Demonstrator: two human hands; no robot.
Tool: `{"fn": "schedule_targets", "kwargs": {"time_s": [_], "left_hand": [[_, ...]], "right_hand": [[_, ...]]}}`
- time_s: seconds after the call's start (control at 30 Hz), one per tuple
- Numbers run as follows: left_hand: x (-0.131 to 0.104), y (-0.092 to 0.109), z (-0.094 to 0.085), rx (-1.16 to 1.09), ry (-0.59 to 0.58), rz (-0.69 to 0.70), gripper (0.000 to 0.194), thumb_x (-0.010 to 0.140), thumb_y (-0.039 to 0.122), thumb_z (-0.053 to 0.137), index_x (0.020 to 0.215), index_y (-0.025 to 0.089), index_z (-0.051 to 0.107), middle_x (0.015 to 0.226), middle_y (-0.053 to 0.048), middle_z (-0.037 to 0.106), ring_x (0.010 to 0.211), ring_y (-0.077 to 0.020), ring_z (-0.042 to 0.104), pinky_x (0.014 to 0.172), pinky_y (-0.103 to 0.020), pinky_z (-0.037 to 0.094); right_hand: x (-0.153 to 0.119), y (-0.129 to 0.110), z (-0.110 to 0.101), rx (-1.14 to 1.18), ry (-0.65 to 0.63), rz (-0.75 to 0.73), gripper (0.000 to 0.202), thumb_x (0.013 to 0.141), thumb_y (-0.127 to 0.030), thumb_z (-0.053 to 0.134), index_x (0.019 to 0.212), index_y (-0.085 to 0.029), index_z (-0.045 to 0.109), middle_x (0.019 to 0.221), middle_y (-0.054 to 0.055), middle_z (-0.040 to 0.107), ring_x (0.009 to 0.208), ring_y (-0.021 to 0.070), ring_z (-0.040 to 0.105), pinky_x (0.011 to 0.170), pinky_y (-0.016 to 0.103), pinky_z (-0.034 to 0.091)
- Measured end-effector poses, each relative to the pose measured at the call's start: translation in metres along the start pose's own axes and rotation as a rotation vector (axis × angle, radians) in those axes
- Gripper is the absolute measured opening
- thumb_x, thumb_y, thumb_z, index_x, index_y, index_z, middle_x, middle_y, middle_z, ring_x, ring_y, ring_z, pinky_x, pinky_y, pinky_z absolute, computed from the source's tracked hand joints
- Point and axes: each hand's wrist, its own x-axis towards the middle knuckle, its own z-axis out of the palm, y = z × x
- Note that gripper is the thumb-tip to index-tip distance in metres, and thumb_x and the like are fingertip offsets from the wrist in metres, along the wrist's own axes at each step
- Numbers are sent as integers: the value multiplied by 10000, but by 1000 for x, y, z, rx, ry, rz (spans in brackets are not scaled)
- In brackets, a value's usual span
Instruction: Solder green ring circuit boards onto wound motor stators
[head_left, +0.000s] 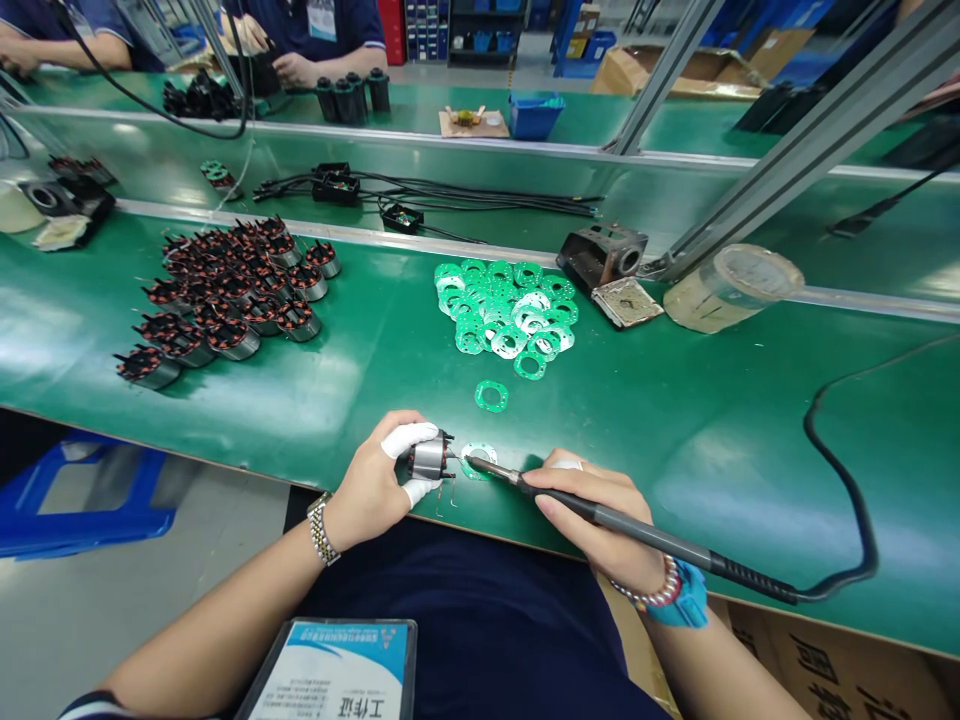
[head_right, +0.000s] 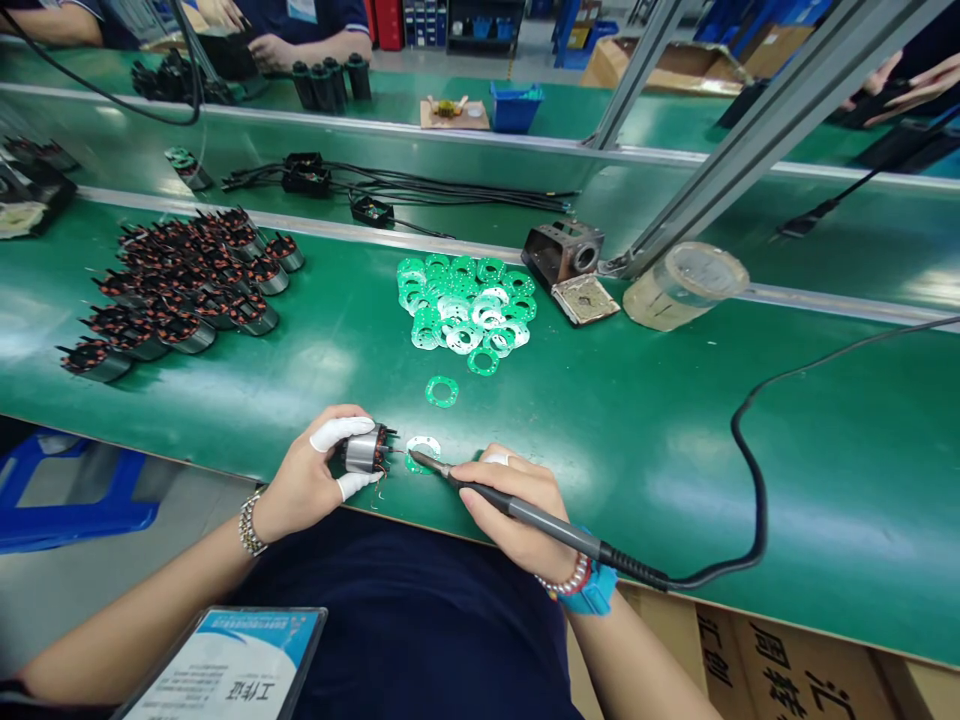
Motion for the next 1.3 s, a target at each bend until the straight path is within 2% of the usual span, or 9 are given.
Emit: {"fn": "schedule_targets", "kwargs": {"time_s": [0.33, 0.5, 0.6, 0.67, 0.77, 0.9, 1.0, 1.17, 1.3], "left_hand": [[-1, -1, 0, 13, -6, -7, 391, 684, 140, 630, 1041, 208, 487, 1056, -74, 529, 945, -196, 570, 810, -341, 485], [-4, -6, 2, 14, -16, -36, 374, 717, 177, 597, 1067, 208, 468, 1079, -79, 517, 935, -192, 570, 797, -343, 493], [-5, -9, 3, 35, -10, -23, 360, 734, 204, 579, 1072, 214, 459, 1093, -80, 513, 949, -199, 570, 793, -348, 497], [-5, -10, 3, 54, -6, -14, 345, 741, 218, 570, 1068, 219, 458, 1090, -78, 517, 946, -200, 576, 786, -349, 501], [-5, -10, 3, 65, -10, -11, 347, 744, 231, 566, 1072, 223, 452, 1083, -75, 523, 950, -203, 581, 789, -349, 502], [-6, -9, 5, 68, -15, -20, 361, 739, 234, 567, 1080, 225, 448, 1096, -77, 528, 968, -210, 581, 800, -352, 500], [-6, -11, 6, 69, -18, -23, 363, 736, 233, 566, 1081, 223, 453, 1105, -81, 531, 980, -216, 579, 801, -352, 502], [-5, -12, 7, 72, -13, -28, 371, 732, 239, 569, 1084, 219, 455, 1102, -86, 534, 980, -218, 581, 803, -354, 504], [-5, -11, 6, 41, -6, -43, 364, 735, 239, 564, 1082, 217, 458, 1104, -90, 536, 973, -220, 586, 796, -354, 508]], "right_hand": [[-3, 4, -23, -68, 140, 23, 133, 765, -192, 571, 859, -225, 661, 703, 24, 648, 630, 150, 592, 583, 275, 488], [18, 33, -78, -363, 558, 163, 192, 713, -265, 626, 898, -216, 649, 792, 29, 666, 690, 173, 618, 646, 303, 501], [40, 59, -122, -494, 812, 168, 232, 710, -301, 601, 911, -193, 647, 914, 60, 667, 842, 210, 617, 792, 368, 481], [51, 75, -145, -528, 872, 173, 300, 678, -307, 608, 951, -188, 643, 1007, 75, 650, 967, 239, 573, 903, 415, 412], [57, 90, -165, -354, 825, 259, 335, 560, -286, 686, 881, -193, 667, 934, 64, 667, 925, 249, 579, 909, 424, 398], [58, 98, -168, -182, 938, 274, 276, 669, -371, 582, 873, -188, 623, 803, 26, 652, 682, 162, 594, 704, 347, 493], [69, 101, -160, 27, 969, 330, 217, 732, -379, 519, 827, -187, 551, 617, -29, 595, 474, 95, 525, 495, 245, 474], [109, 105, -133, 358, 838, 489, 165, 783, -340, 546, 817, -191, 485, 585, -52, 587, 412, 61, 509, 415, 178, 440], [143, 104, -113, 523, 623, 637, 251, 878, -377, 452, 906, -139, 526, 701, -17, 600, 508, 67, 555, 471, 203, 470]]}}
